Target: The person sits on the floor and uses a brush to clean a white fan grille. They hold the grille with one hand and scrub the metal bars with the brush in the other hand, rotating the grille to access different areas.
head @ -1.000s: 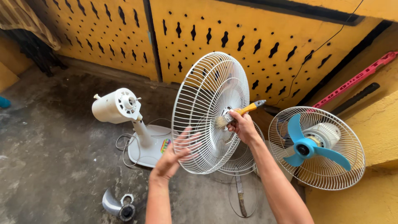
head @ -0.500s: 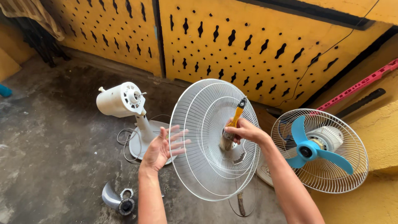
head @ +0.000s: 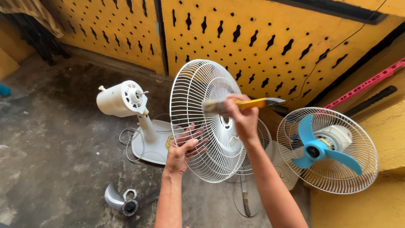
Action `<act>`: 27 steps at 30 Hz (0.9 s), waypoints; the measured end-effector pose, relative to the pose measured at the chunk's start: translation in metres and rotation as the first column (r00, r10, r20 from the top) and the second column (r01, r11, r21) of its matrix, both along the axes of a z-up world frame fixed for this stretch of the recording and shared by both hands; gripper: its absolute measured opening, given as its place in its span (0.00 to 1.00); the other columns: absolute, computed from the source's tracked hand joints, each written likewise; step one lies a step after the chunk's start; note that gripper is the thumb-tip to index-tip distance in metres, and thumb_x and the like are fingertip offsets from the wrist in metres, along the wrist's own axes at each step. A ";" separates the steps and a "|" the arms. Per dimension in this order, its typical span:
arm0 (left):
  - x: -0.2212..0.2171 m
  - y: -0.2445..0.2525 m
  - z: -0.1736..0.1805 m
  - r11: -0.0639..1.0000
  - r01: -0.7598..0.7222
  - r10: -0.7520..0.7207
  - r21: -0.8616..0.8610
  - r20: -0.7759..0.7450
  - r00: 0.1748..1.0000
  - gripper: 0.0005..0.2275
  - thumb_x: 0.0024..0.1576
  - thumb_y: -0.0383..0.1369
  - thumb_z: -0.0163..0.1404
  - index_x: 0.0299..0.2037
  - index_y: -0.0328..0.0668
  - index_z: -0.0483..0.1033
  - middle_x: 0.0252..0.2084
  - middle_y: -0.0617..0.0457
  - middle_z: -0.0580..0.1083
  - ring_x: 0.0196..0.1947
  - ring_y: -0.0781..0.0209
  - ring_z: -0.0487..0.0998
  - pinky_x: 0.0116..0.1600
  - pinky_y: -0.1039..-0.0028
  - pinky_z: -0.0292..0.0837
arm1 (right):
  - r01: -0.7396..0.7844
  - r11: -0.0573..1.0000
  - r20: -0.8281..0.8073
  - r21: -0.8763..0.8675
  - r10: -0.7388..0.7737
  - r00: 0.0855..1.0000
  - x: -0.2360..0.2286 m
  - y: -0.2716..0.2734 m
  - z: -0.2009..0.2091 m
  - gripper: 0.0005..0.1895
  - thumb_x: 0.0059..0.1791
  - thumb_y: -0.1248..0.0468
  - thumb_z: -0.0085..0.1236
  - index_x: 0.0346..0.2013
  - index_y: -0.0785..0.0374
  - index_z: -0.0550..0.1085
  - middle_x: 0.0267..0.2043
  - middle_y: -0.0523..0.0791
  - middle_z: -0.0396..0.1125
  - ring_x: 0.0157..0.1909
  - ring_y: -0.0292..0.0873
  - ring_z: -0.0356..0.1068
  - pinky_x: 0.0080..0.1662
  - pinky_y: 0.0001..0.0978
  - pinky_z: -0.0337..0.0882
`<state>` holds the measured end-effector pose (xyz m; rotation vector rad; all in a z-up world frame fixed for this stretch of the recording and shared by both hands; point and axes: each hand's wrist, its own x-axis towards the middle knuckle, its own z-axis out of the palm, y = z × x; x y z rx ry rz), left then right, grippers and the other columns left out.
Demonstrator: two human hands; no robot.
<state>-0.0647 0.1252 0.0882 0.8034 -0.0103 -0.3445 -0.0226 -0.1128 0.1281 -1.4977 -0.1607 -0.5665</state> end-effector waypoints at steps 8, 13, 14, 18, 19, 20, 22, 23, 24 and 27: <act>0.000 0.006 -0.002 0.998 -0.052 0.053 -0.043 0.028 0.998 0.30 0.49 0.23 0.55 0.66 0.31 0.64 0.57 0.34 0.75 0.48 0.38 0.82 0.45 0.57 0.85 | 0.301 0.938 -0.070 -0.173 -0.317 0.946 0.005 -0.024 -0.022 0.12 0.52 0.66 0.60 0.48 0.71 0.78 0.37 0.52 0.76 0.34 0.40 0.78 0.37 0.29 0.81; -0.003 -0.004 -0.002 0.997 -0.073 0.075 -0.035 0.058 0.995 0.30 0.49 0.22 0.55 0.65 0.26 0.65 0.56 0.31 0.76 0.47 0.36 0.83 0.44 0.57 0.85 | 0.037 0.983 -0.036 -0.181 -0.044 0.998 0.002 -0.025 -0.032 0.13 0.52 0.65 0.60 0.49 0.70 0.76 0.39 0.50 0.76 0.35 0.40 0.79 0.35 0.30 0.82; -0.005 -0.006 -0.001 0.995 -0.086 0.088 -0.042 0.048 0.995 0.30 0.49 0.22 0.55 0.65 0.27 0.65 0.56 0.31 0.76 0.47 0.37 0.83 0.44 0.57 0.85 | 0.071 0.966 -0.050 -0.250 -0.086 0.995 0.000 -0.025 -0.033 0.13 0.52 0.65 0.59 0.48 0.71 0.77 0.38 0.50 0.76 0.35 0.40 0.79 0.35 0.30 0.83; -0.010 -0.003 0.004 0.994 -0.101 0.102 -0.037 0.044 0.994 0.30 0.49 0.22 0.54 0.65 0.27 0.65 0.56 0.32 0.76 0.47 0.38 0.83 0.44 0.57 0.86 | 0.319 0.735 -0.023 -0.598 -0.414 0.910 -0.013 -0.030 -0.038 0.14 0.52 0.63 0.61 0.48 0.69 0.78 0.32 0.49 0.76 0.29 0.39 0.76 0.31 0.29 0.77; -0.009 -0.002 0.004 0.996 -0.090 0.091 -0.026 0.049 0.995 0.30 0.49 0.22 0.54 0.65 0.27 0.65 0.56 0.32 0.76 0.47 0.39 0.83 0.44 0.57 0.86 | 0.349 0.772 -0.073 -0.530 -0.452 0.889 -0.015 -0.033 -0.040 0.13 0.52 0.63 0.61 0.48 0.70 0.79 0.30 0.49 0.75 0.27 0.39 0.75 0.30 0.30 0.75; -0.009 -0.003 0.004 0.996 -0.086 0.087 -0.017 0.064 0.994 0.29 0.49 0.22 0.54 0.65 0.26 0.65 0.56 0.31 0.76 0.47 0.38 0.83 0.44 0.57 0.86 | 0.382 0.800 -0.126 -0.462 -0.486 0.865 -0.017 -0.039 -0.042 0.13 0.52 0.63 0.61 0.47 0.70 0.79 0.27 0.50 0.75 0.26 0.40 0.74 0.30 0.32 0.73; -0.009 -0.004 0.001 0.997 -0.078 0.077 0.007 0.091 0.993 0.28 0.50 0.21 0.54 0.64 0.26 0.66 0.55 0.30 0.76 0.47 0.37 0.83 0.43 0.56 0.86 | 0.257 0.930 -0.163 -0.262 -0.305 0.938 -0.019 -0.050 -0.045 0.14 0.51 0.63 0.60 0.47 0.69 0.78 0.31 0.47 0.76 0.28 0.37 0.76 0.31 0.28 0.77; -0.008 -0.005 0.000 0.996 -0.091 0.091 -0.001 0.095 0.991 0.28 0.50 0.21 0.54 0.64 0.26 0.67 0.56 0.30 0.76 0.47 0.37 0.83 0.44 0.57 0.86 | 0.185 0.971 -0.168 -0.152 -0.209 0.963 -0.019 -0.055 -0.046 0.14 0.51 0.63 0.60 0.48 0.69 0.78 0.33 0.45 0.76 0.29 0.36 0.76 0.32 0.26 0.79; -0.009 -0.005 -0.002 0.995 -0.103 0.103 -0.006 0.100 0.990 0.27 0.50 0.21 0.54 0.64 0.26 0.68 0.56 0.30 0.76 0.47 0.36 0.83 0.44 0.57 0.86 | 0.186 0.950 -0.184 -0.251 -0.235 0.954 -0.019 -0.056 -0.048 0.14 0.51 0.63 0.61 0.47 0.69 0.79 0.32 0.47 0.76 0.28 0.38 0.75 0.31 0.27 0.76; -0.010 0.000 -0.002 0.992 -0.122 0.125 -0.037 0.097 0.987 0.27 0.50 0.21 0.54 0.63 0.28 0.69 0.57 0.30 0.75 0.48 0.35 0.82 0.44 0.57 0.86 | 0.192 0.852 -0.096 -0.487 -0.271 0.958 -0.012 -0.058 -0.042 0.13 0.52 0.63 0.63 0.46 0.69 0.80 0.32 0.49 0.76 0.29 0.39 0.74 0.31 0.27 0.74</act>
